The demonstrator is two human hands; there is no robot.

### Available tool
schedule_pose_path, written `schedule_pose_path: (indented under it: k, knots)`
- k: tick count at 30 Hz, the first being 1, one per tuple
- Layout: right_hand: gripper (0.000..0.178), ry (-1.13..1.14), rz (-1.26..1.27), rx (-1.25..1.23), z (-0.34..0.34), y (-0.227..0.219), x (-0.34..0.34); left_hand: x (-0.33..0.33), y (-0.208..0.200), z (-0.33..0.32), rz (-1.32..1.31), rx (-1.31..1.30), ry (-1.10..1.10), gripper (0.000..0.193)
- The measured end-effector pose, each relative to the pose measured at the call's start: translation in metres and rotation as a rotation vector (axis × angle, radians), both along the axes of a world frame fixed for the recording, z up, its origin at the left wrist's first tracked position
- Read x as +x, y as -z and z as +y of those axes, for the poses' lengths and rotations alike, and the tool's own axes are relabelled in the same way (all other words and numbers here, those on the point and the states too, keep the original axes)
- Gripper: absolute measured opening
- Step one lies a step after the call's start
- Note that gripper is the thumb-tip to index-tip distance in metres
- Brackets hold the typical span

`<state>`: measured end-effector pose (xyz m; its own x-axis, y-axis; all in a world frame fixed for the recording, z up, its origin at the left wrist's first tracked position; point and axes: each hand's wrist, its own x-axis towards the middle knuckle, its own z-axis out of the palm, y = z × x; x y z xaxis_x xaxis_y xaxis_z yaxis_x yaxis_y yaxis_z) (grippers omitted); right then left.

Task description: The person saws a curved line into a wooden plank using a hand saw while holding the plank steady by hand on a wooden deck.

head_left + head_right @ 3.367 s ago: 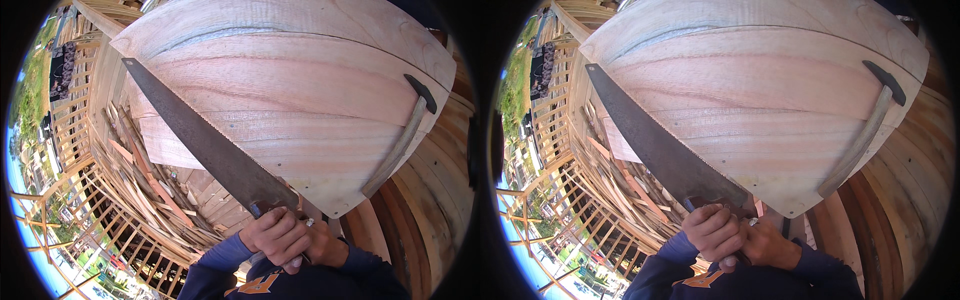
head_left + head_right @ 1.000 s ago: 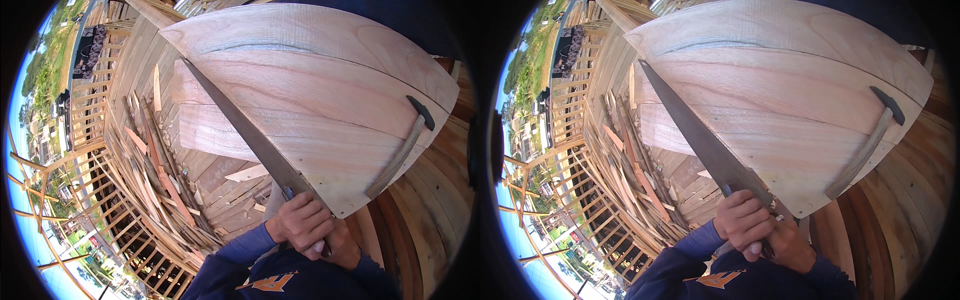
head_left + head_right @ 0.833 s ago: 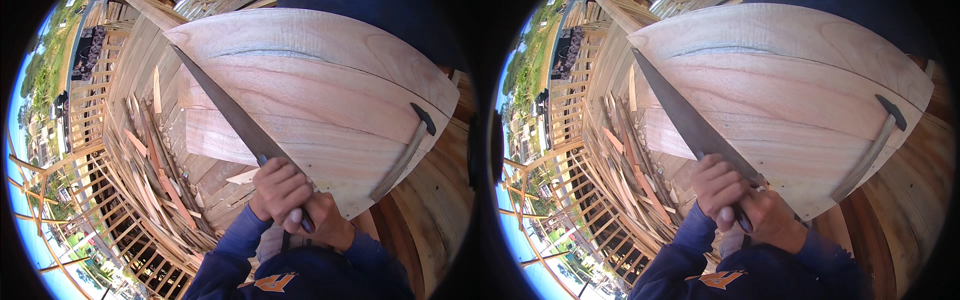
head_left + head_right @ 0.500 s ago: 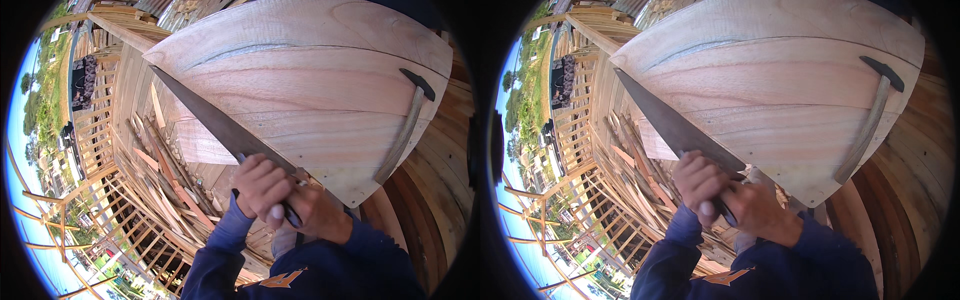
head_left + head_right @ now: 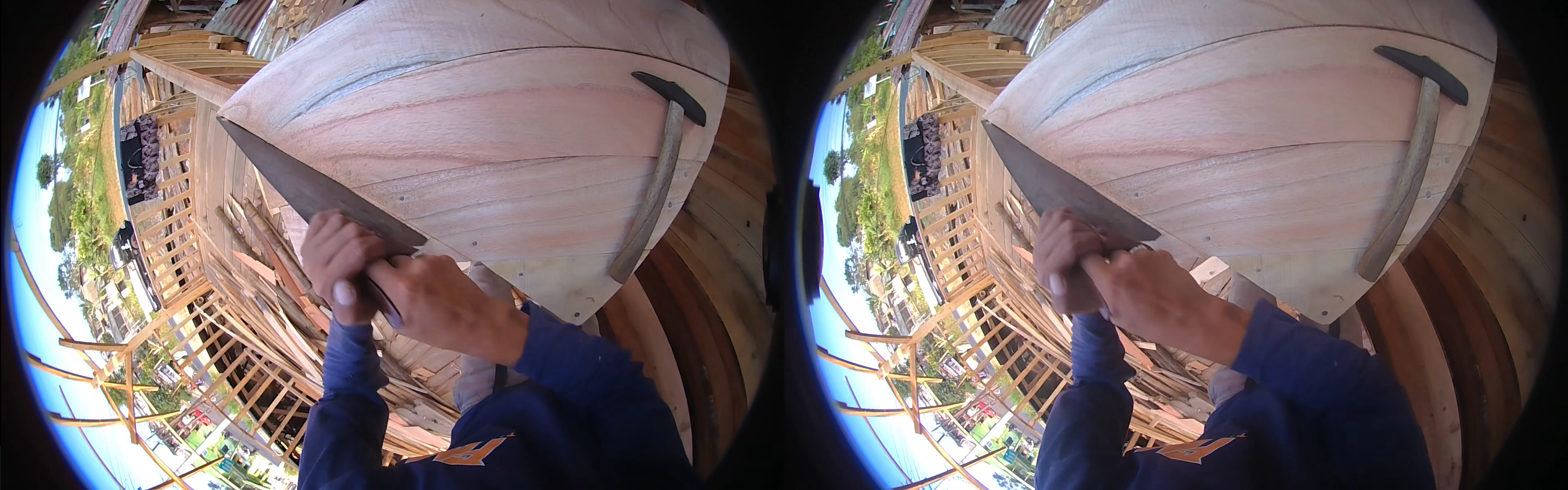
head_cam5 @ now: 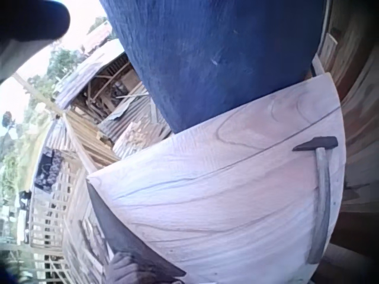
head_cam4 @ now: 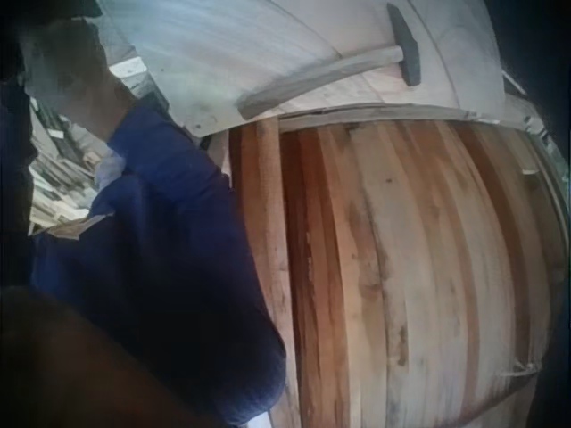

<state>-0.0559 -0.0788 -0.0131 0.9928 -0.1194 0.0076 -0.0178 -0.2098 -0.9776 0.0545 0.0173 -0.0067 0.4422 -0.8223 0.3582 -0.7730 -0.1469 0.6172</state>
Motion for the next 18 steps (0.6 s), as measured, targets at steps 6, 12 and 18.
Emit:
schedule_pose_path:
  k: [6,12,18]
  knots:
    - [0.019,-0.015,-0.012,-0.134,-0.029,-0.013,-0.157,-0.134,-0.016,-0.011,-0.04,0.068,0.243,0.032]
    - [0.027,-0.014,0.005,0.041,0.003,-0.001,0.074,0.067,0.011,0.004,-0.005,-0.158,-0.218,0.055]
    - [0.018,0.032,0.029,-0.086,-0.003,-0.007,-0.079,-0.058,-0.01,-0.001,0.021,0.076,0.107,0.054]
